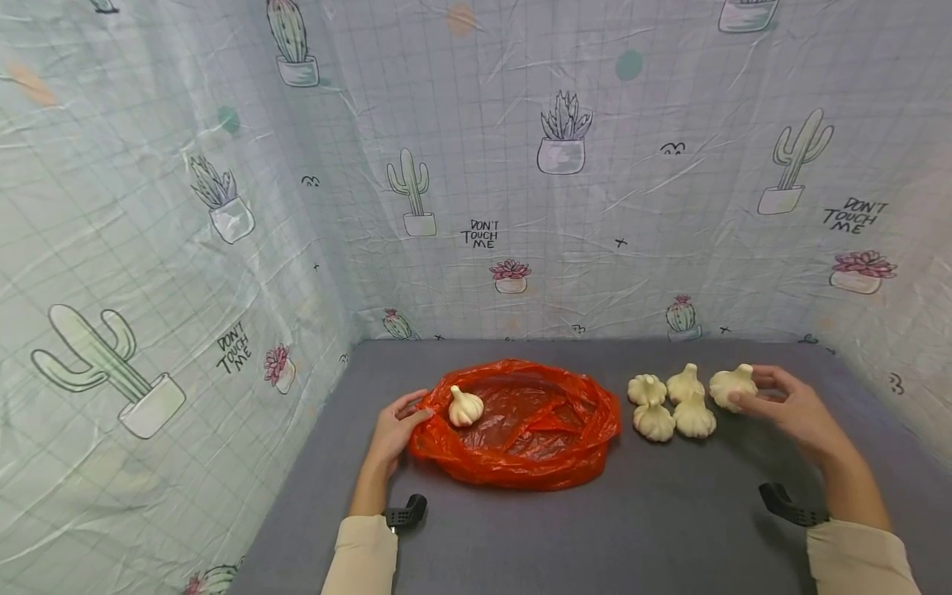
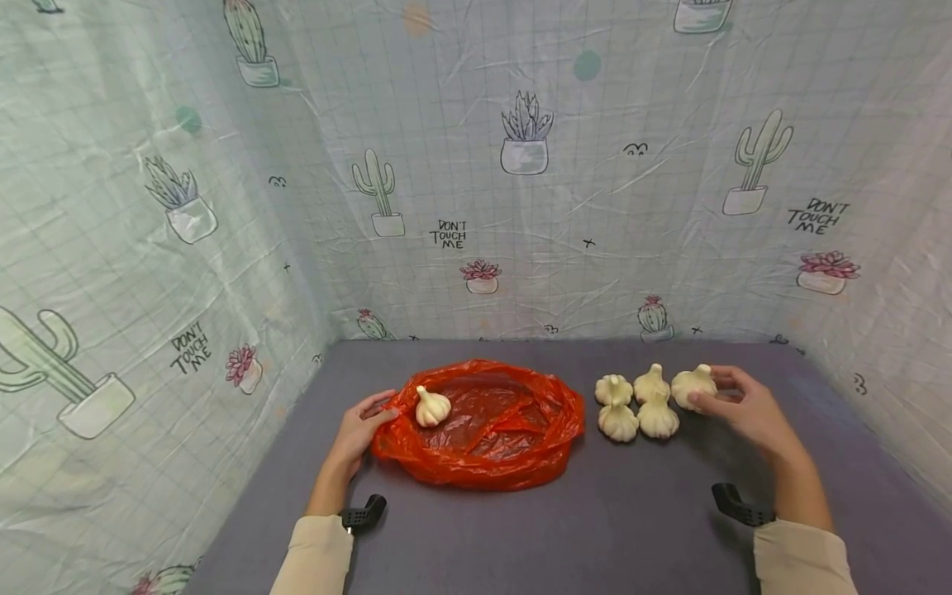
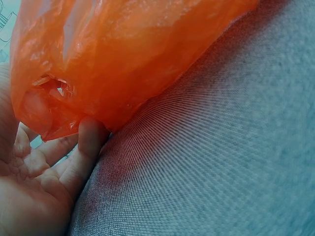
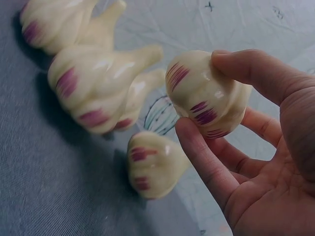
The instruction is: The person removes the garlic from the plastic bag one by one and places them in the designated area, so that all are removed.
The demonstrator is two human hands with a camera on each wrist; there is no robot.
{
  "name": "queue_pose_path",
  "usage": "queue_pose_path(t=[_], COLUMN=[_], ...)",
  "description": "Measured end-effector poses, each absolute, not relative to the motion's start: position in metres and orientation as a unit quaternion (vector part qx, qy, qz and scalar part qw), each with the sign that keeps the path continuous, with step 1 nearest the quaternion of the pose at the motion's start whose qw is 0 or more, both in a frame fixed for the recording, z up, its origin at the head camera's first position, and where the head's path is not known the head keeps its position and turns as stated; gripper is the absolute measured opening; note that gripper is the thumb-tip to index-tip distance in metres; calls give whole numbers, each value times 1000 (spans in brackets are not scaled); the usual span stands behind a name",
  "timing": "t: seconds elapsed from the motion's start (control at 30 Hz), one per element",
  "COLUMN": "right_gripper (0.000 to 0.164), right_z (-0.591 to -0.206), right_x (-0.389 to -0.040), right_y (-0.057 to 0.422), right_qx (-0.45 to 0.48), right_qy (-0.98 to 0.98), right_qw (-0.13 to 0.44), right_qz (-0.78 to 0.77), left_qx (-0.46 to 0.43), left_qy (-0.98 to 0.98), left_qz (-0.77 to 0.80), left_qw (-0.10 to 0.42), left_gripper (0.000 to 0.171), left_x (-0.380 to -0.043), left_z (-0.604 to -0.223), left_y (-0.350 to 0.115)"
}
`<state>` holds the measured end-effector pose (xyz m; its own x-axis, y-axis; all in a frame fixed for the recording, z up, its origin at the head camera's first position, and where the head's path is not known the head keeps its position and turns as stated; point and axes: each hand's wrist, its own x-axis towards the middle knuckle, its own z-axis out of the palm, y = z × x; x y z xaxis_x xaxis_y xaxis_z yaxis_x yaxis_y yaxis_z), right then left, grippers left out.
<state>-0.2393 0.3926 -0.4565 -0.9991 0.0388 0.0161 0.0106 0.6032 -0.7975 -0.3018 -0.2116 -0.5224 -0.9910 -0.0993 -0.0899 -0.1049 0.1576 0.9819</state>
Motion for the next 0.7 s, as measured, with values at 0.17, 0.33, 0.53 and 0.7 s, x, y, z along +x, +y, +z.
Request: queue_pose_path(t=[0.17, 0.33, 0.53, 0.7], right_gripper=[81, 83, 85, 83], right_z=[-465, -473, -480, -485], right_x=[-239, -239, -240, -240], right_y=[399, 404, 406, 408], right_qx=[-9, -14, -15, -7], right_qy=[-888, -889, -890, -887], right_qw=[8, 1, -13, -14], right_qz=[460, 459, 455, 461], left_qx=[-66, -67, -67, -69], left_qy=[755, 756, 758, 759], left_qz=[652, 651, 648, 648], left_qw=[5, 4, 2, 3], left_gripper=[43, 43, 42, 42], left_x=[-302, -302, -302, -302], left_z=[-521, -521, -521, -521], left_y=[-212, -212, -212, -211])
